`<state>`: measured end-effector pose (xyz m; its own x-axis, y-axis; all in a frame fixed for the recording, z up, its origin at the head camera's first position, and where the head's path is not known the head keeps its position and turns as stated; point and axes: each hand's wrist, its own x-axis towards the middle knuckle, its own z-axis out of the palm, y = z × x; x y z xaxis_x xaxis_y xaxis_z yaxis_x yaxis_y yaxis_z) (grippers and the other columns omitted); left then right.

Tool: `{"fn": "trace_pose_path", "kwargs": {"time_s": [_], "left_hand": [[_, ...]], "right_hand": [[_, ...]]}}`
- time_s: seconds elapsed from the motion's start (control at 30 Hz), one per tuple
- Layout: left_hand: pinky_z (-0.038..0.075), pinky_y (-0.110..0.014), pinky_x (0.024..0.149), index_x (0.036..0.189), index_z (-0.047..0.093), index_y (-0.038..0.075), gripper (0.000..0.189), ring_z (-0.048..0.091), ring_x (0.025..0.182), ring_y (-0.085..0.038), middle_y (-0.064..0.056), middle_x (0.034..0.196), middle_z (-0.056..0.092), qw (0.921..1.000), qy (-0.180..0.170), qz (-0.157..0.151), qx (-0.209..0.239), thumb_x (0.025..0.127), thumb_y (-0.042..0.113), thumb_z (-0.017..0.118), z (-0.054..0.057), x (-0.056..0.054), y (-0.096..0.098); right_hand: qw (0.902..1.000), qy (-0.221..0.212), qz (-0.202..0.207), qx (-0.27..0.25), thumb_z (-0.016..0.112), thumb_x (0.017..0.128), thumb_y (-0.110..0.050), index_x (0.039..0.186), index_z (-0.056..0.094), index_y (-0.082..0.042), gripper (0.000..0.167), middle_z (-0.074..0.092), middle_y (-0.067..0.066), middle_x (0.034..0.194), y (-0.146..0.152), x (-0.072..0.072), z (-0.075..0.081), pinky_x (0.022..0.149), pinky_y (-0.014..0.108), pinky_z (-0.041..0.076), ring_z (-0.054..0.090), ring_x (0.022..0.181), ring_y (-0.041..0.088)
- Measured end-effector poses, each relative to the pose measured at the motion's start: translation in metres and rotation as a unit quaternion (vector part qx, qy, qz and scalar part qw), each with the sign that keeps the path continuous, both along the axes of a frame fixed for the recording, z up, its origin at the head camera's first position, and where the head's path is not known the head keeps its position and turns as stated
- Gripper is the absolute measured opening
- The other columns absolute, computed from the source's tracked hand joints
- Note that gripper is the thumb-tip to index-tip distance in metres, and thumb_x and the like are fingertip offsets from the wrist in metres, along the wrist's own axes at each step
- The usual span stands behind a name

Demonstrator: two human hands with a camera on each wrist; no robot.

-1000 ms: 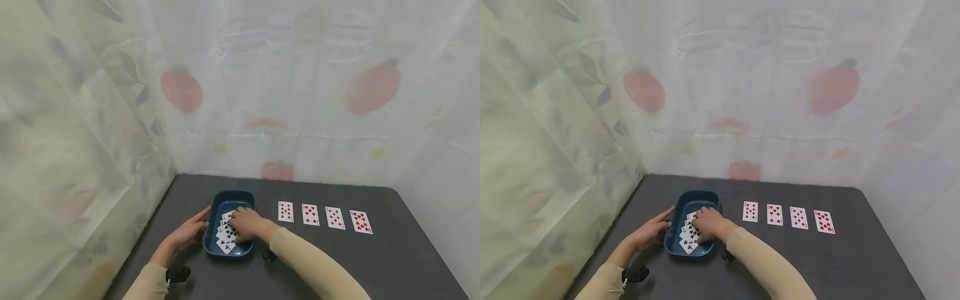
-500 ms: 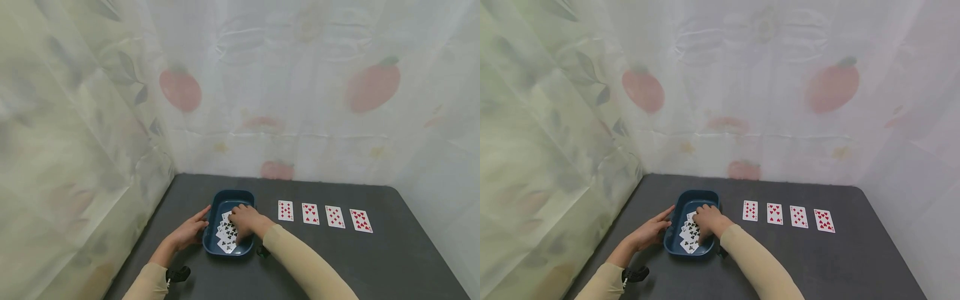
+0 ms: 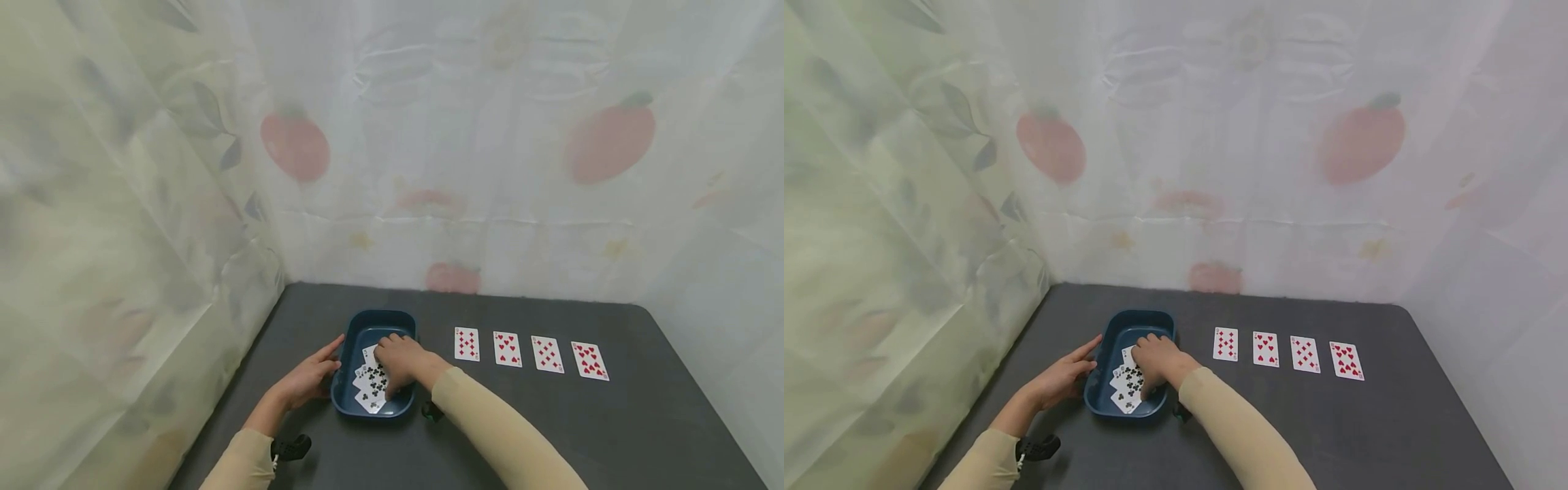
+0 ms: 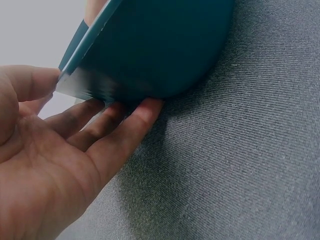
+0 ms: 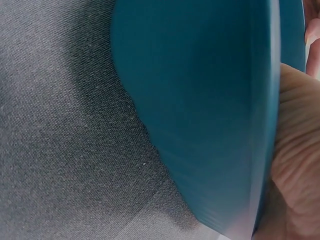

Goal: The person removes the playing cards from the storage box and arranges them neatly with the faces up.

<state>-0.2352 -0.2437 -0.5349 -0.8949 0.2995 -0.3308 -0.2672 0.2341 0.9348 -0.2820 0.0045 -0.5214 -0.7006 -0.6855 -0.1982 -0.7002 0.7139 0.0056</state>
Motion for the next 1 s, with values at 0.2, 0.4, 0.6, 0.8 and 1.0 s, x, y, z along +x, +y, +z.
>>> {"fn": "trace_pose_path", "kwargs": {"time_s": [0.2,0.4,0.6,0.8,1.0], "left_hand": [[0.048,-0.067,0.093,0.165,0.021,0.033,0.064,0.035,0.141,-0.047,-0.025,0.164,0.020,1.0000,0.001,-0.006,0.005,0.109,0.016,0.046,0.0000,-0.0001,0.0001],[0.049,-0.065,0.092,0.165,0.021,0.033,0.063,0.037,0.140,-0.046,-0.025,0.164,0.020,1.0000,0.002,-0.006,0.006,0.109,0.016,0.046,-0.0012,-0.0007,0.0002],[0.049,-0.066,0.092,0.165,0.021,0.033,0.064,0.040,0.138,-0.045,-0.025,0.163,0.022,1.0000,0.001,-0.007,0.006,0.109,0.016,0.046,-0.0008,-0.0003,0.0001],[0.050,-0.064,0.092,0.165,0.020,0.033,0.063,0.046,0.133,-0.043,-0.024,0.160,0.028,0.9999,0.003,-0.009,0.007,0.109,0.017,0.046,-0.0010,-0.0007,-0.0006],[0.049,-0.065,0.092,0.165,0.021,0.033,0.063,0.043,0.136,-0.044,-0.024,0.162,0.026,1.0000,0.005,-0.007,0.004,0.109,0.016,0.046,-0.0014,-0.0009,-0.0002]], "right_hand": [[1.0000,-0.001,0.010,0.000,0.086,0.068,-0.066,0.132,0.062,-0.025,0.080,0.056,-0.005,0.133,0.0022,0.0010,0.0017,0.100,0.035,0.044,0.050,0.117,0.015],[0.9998,-0.009,0.017,0.008,0.087,0.065,-0.067,0.132,0.061,-0.027,0.082,0.054,-0.006,0.134,0.0036,0.0039,0.0053,0.102,0.036,0.043,0.049,0.119,0.015],[0.9997,-0.015,0.015,0.009,0.089,0.064,-0.065,0.126,0.061,-0.028,0.078,0.055,-0.007,0.131,0.0032,0.0049,0.0051,0.101,0.035,0.043,0.049,0.115,0.014],[0.9997,-0.017,0.016,0.007,0.089,0.065,-0.063,0.122,0.061,-0.028,0.072,0.055,-0.007,0.129,0.0029,0.0065,0.0069,0.099,0.034,0.044,0.050,0.115,0.014],[0.9995,-0.023,0.019,-0.001,0.090,0.066,-0.061,0.125,0.060,-0.025,0.075,0.055,-0.006,0.128,0.0035,0.0057,0.0059,0.099,0.034,0.044,0.050,0.114,0.014]]}}
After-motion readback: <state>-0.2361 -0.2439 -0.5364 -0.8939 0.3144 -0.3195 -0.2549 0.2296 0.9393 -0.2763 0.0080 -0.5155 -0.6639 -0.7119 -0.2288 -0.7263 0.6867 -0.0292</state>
